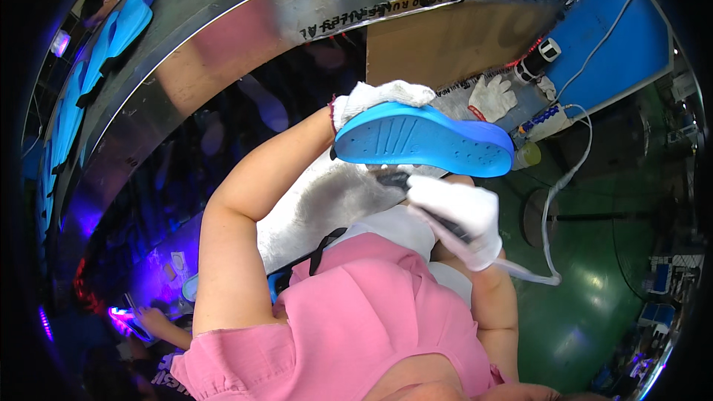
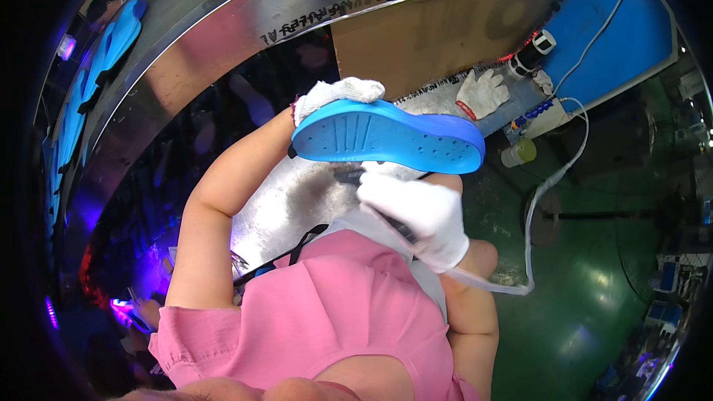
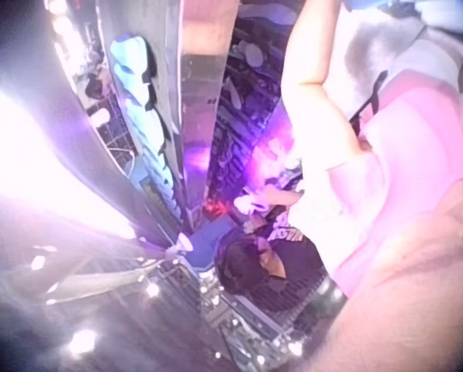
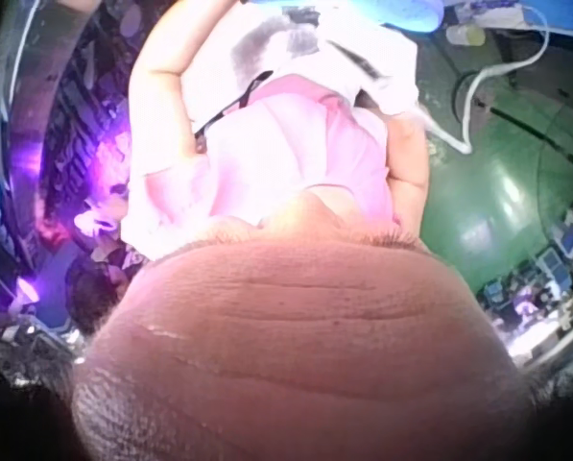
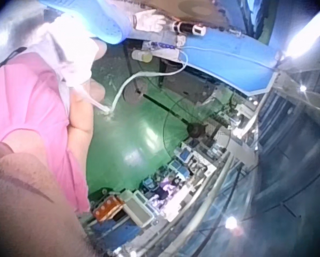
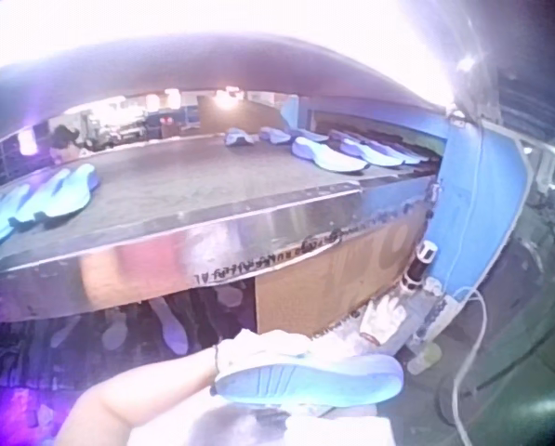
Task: The person repeatedly takes shoe outsoles from a conveyor belt and applies adhesive over their surfaces using a dispenser brush tool.
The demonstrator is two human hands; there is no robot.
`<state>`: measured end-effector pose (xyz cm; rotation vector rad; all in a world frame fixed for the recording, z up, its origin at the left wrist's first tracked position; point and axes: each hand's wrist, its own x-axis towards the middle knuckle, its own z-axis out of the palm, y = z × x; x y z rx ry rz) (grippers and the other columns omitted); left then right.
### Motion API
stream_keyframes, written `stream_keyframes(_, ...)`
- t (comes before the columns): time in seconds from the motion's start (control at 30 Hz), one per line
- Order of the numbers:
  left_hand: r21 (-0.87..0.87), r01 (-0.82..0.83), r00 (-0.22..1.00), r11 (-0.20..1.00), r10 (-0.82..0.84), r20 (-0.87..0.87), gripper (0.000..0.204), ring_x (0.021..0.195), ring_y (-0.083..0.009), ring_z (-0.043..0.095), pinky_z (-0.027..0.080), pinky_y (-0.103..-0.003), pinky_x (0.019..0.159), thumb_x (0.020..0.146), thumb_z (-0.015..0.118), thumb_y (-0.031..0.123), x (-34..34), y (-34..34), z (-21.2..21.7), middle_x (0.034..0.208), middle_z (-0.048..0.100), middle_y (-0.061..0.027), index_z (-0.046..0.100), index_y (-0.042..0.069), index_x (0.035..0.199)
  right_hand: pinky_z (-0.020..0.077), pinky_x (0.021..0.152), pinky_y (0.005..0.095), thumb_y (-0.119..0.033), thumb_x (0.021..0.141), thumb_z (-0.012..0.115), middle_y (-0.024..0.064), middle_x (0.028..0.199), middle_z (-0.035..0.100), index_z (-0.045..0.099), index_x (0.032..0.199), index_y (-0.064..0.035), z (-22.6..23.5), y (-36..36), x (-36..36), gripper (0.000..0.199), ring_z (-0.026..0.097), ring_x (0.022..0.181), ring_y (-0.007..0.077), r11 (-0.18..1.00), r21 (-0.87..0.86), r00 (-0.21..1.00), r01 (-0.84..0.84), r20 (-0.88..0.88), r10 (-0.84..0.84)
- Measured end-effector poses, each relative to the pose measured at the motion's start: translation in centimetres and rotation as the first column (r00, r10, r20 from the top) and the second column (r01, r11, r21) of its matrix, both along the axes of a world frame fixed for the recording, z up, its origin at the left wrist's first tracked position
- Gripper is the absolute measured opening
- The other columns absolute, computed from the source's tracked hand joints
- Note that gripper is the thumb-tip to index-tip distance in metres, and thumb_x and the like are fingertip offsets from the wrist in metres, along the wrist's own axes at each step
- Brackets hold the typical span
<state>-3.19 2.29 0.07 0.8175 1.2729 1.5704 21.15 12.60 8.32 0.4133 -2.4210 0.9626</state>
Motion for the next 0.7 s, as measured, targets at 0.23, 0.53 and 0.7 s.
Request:
stream_keyframes(0.23, -0.291, 0.284, 0.889, 0.914, -0.138, 0.436, 0.051, 0.118, -0.0297, 0.052, 0.043, -0.041, 0.099, 0.083, 0.066, 0.033, 1.7, -1.4, 4.4, 0.128, 0.052, -0.0161, 0.055, 0.011, 0.127, 0.0505, 0.058, 0.0284, -0.003, 0.065, 0.078, 0.0142, 0.091, 0.07, 0.071, 0.091, -0.0037, 0.3, 1.2, 0.7, 0.027, 0.064, 0.063, 0.0227, 0.999, -0.023, 0.997, -0.04, 0.067, 0.042)
stream_keyframes(0.53, -0.283, 0.137, 0.944, 0.949, -0.038, 0.329, 0.046, 0.102, -0.0229, 0.061, 0.054, -0.044, 0.081, 0.089, 0.061, 0.034, 4.0, -1.7, 7.0, 0.115, 0.06, -0.0115, 0.055, 0.012, 0.128, 0.0537, 0.075, 0.0322, -0.003, 0.072, 0.073, 0.0145, 0.091, 0.07, 0.069, 0.093, -0.0009, -0.2, 0.2, -0.2, 0.021, 0.067, 0.074, 0.0259, 0.968, -0.23, 0.995, -0.096, -0.057, 0.085)
stream_keyframes(0.7, -0.216, 0.043, 0.999, 0.975, -0.041, 0.014, 0.028, 0.088, -0.011, 0.052, 0.043, -0.029, 0.083, 0.09, 0.06, 0.032, 3.6, -2.3, 6.9, 0.09, 0.057, -0.001, 0.063, 0.005, 0.1, 0.0513, 0.062, 0.029, -0.003, 0.071, 0.075, 0.0124, 0.092, 0.07, 0.071, 0.088, -0.005, 0.7, 0.7, 0.7, 0.018, 0.066, 0.068, 0.0227, 0.999, 0.034, 0.999, -0.025, -0.045, 0.027)
